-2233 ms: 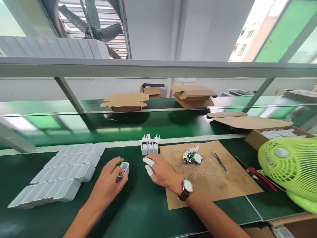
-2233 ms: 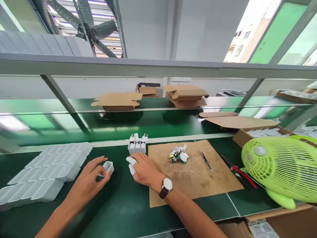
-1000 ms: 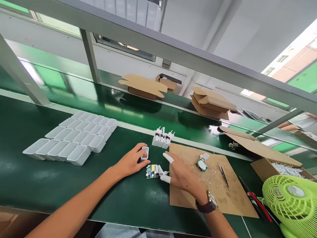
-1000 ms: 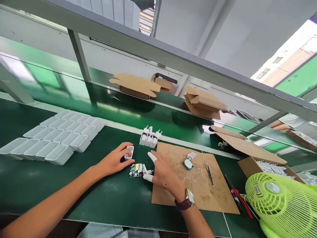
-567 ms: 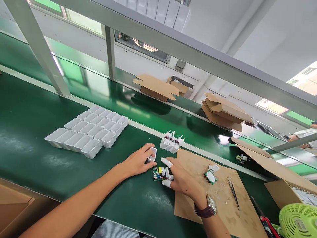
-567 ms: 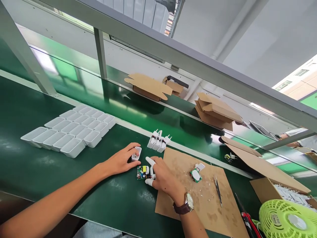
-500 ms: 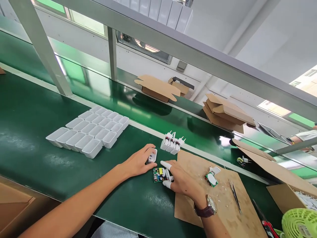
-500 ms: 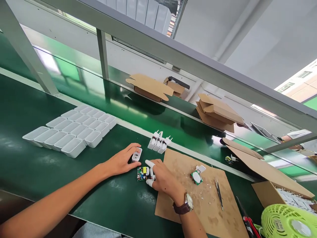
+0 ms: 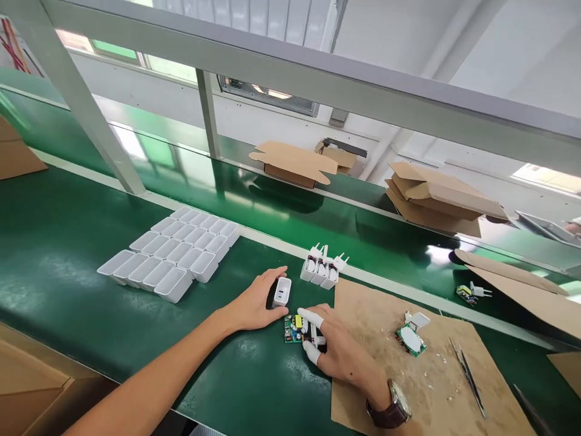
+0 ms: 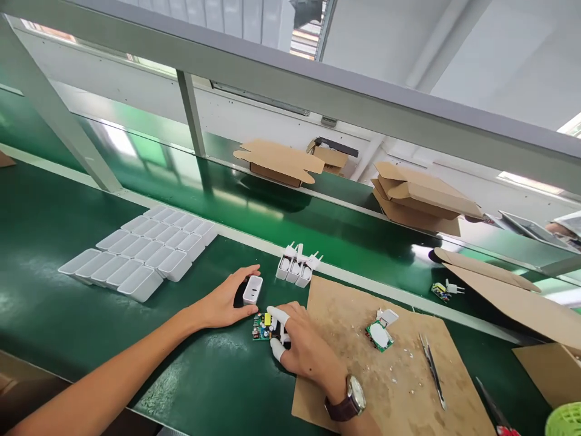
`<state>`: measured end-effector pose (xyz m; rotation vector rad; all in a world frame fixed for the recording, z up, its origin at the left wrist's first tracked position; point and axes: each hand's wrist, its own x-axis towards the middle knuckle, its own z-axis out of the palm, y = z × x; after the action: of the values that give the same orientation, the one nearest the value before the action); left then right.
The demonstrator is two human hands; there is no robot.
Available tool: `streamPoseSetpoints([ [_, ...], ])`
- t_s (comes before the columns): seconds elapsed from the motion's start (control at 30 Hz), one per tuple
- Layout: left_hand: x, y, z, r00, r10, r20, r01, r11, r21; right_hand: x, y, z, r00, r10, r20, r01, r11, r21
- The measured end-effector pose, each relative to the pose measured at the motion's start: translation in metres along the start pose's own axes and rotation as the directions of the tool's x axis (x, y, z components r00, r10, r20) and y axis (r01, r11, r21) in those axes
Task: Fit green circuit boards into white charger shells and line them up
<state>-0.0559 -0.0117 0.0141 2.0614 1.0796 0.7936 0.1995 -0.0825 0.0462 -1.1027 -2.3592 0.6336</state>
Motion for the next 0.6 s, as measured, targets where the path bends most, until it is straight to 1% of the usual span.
streamPoseSetpoints([
  [0.1,0.0,-0.002,-0.003,1.0,0.003,0.012,-0.002,0.998,-0.057,-0.001,0.001,-0.001,0.993,-0.001,-0.117,0.001,1.0,-0.003],
  [0.17,0.001,-0.003,-0.002,0.999,0.026,0.018,-0.024,0.993,-0.115,-0.001,0.003,-0.002,0.976,0.007,-0.216,-0.009,1.0,-0.01],
  [0.23,0.004,-0.004,0.002,1.0,0.021,-0.012,-0.023,0.989,-0.146,0.0,0.006,-0.002,0.952,0.01,-0.307,-0.019,1.0,-0.024],
  [0.27,0.005,-0.004,0.004,0.999,0.0,-0.046,-0.006,0.991,-0.131,0.001,0.007,-0.001,0.937,0.011,-0.349,-0.025,0.999,-0.036],
  [0.33,0.006,-0.003,0.007,0.991,-0.052,-0.121,0.047,0.998,-0.049,0.003,0.007,0.001,0.909,0.005,-0.416,-0.036,0.997,-0.068],
  [0.4,0.006,-0.002,0.006,0.985,-0.073,-0.156,0.077,0.997,0.021,0.005,0.007,0.003,0.883,-0.011,-0.47,-0.038,0.995,-0.095],
  [0.43,0.005,0.0,0.005,0.987,-0.07,-0.143,0.075,0.997,0.026,0.006,0.006,0.003,0.872,-0.018,-0.49,-0.038,0.994,-0.104],
  [0.5,0.004,0.003,0.0,0.996,-0.066,-0.054,0.066,0.998,-0.014,0.007,0.005,0.004,0.855,-0.022,-0.517,-0.043,0.993,-0.114],
  [0.53,0.003,0.005,-0.003,0.998,-0.065,0.02,0.066,0.997,-0.039,0.007,0.005,0.004,0.847,-0.016,-0.532,-0.052,0.992,-0.112],
  [0.6,0.002,0.01,-0.006,0.981,-0.067,0.183,0.08,0.995,-0.064,0.007,0.004,0.004,0.832,0.01,-0.554,-0.076,0.992,-0.097],
])
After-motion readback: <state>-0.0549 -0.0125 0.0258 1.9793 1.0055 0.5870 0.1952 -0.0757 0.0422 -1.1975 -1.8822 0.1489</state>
